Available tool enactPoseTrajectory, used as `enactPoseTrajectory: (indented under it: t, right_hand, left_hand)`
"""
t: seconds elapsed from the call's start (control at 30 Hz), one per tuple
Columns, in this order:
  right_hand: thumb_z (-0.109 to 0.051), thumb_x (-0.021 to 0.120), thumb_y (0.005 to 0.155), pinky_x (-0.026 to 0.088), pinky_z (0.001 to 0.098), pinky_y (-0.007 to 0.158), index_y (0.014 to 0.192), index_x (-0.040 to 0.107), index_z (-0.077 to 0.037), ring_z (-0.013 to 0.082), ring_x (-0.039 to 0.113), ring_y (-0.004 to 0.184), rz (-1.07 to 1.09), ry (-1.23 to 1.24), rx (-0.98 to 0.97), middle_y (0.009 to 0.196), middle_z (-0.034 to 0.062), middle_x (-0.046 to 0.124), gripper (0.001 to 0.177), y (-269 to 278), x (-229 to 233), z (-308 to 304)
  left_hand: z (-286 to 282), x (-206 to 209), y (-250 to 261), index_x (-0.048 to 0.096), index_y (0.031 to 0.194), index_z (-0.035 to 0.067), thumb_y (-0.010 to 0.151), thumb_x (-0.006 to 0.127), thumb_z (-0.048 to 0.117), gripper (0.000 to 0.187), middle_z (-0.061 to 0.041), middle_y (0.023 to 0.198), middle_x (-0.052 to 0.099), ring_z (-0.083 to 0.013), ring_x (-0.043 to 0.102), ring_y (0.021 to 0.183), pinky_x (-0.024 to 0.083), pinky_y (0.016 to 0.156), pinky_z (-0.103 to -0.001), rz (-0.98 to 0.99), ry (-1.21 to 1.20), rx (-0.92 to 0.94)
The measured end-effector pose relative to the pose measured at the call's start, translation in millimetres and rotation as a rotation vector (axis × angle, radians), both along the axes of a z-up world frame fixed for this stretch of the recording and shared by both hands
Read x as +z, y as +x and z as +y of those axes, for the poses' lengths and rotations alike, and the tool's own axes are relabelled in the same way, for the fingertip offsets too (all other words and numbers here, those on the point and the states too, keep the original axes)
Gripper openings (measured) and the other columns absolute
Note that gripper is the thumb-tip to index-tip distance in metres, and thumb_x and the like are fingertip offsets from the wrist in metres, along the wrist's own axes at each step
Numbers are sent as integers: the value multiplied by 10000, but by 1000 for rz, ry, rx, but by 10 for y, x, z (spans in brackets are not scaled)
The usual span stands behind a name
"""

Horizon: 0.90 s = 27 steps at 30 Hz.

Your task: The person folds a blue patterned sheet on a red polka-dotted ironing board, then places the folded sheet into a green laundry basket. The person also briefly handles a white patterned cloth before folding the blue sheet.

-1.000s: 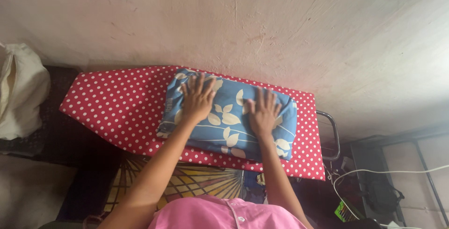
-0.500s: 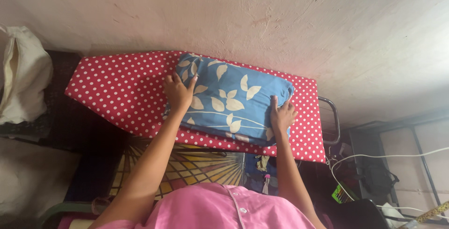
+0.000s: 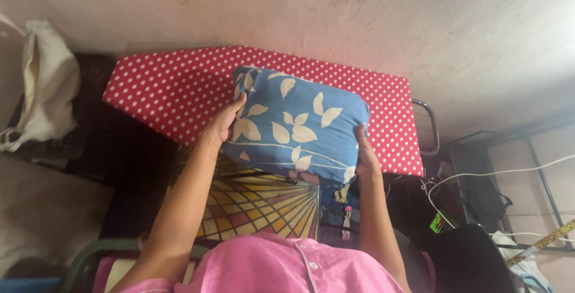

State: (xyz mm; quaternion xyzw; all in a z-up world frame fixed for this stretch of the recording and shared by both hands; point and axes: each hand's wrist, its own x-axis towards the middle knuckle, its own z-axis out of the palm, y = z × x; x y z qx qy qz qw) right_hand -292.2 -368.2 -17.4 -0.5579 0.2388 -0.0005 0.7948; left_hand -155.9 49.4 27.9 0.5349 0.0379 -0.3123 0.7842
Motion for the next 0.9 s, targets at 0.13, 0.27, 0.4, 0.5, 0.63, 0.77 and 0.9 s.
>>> enactPoseTrajectory:
  t: [0.13, 0.27, 0.4, 0.5, 0.63, 0.77, 0.9]
  right_hand:
    - [-737, 548, 840, 383, 432, 1158, 1602, 289, -80, 212, 379, 1474, 16, 105, -49, 1639, 28, 351, 1039, -487, 128, 241]
    - [-746, 537, 847, 420, 435, 1128, 1599, 303, -92, 221, 431, 1438, -19, 134, 3, 1603, 46, 409, 1023, -1047, 309, 484]
    - [-770, 531, 811, 487, 467, 1070, 1580, 337, -123, 266, 531, 1362, -59, 273, 150, 1545, 89, 491, 1023, -1666, 423, 717]
    - [-785, 529, 785, 492, 485, 1053, 1574, 353, -140, 273, 545, 1339, -23, 318, 194, 1529, 89, 501, 1035, -2138, 426, 960]
    - [-790, 530, 767, 486, 504, 1053, 1571, 352, -144, 288, 541, 1345, 36, 338, 232, 1525, 102, 512, 1046, -2744, 383, 1240]
    - [-789, 536, 771, 472, 507, 1075, 1575, 355, -138, 288, 524, 1366, 73, 355, 250, 1538, 101, 504, 1051, -3188, 435, 1404]
    - [-784, 531, 769, 461, 515, 1079, 1573, 346, -153, 296, 518, 1363, 79, 367, 277, 1539, 97, 492, 1039, -3632, 432, 1588]
  left_hand:
    - [242, 195, -589, 313, 1550, -45, 862, 621, 630, 1012, -255, 1565, 413, -367, 398, 1437, 417, 1124, -490, 36, -27, -13]
    - [467, 397, -1320, 314, 1544, 17, 865, 602, 605, 942, -233, 1551, 447, -343, 443, 1429, 427, 1140, -470, -37, -156, -62]
    - [685, 418, -2073, 400, 1520, -26, 919, 567, 592, 878, -227, 1530, 498, -335, 489, 1405, 441, 1130, -471, -36, -148, -15]
    - [868, 320, -2667, 405, 1522, 2, 942, 522, 585, 831, -201, 1532, 507, -327, 497, 1399, 438, 1133, -462, 1, -108, 64]
    - [1045, 192, -3410, 351, 1565, 42, 994, 446, 570, 783, -187, 1576, 466, -319, 466, 1429, 408, 1158, -451, 68, 7, 188]
    - [1184, 189, -3990, -82, 1608, 244, 1013, 428, 526, 833, -99, 1670, 97, -257, 223, 1501, 267, 1204, -435, -137, 263, 333]
    - [1304, 250, -4507, 47, 1617, 266, 989, 462, 504, 789, -91, 1641, 190, -249, 321, 1457, 367, 1169, -438, -87, 78, 351]
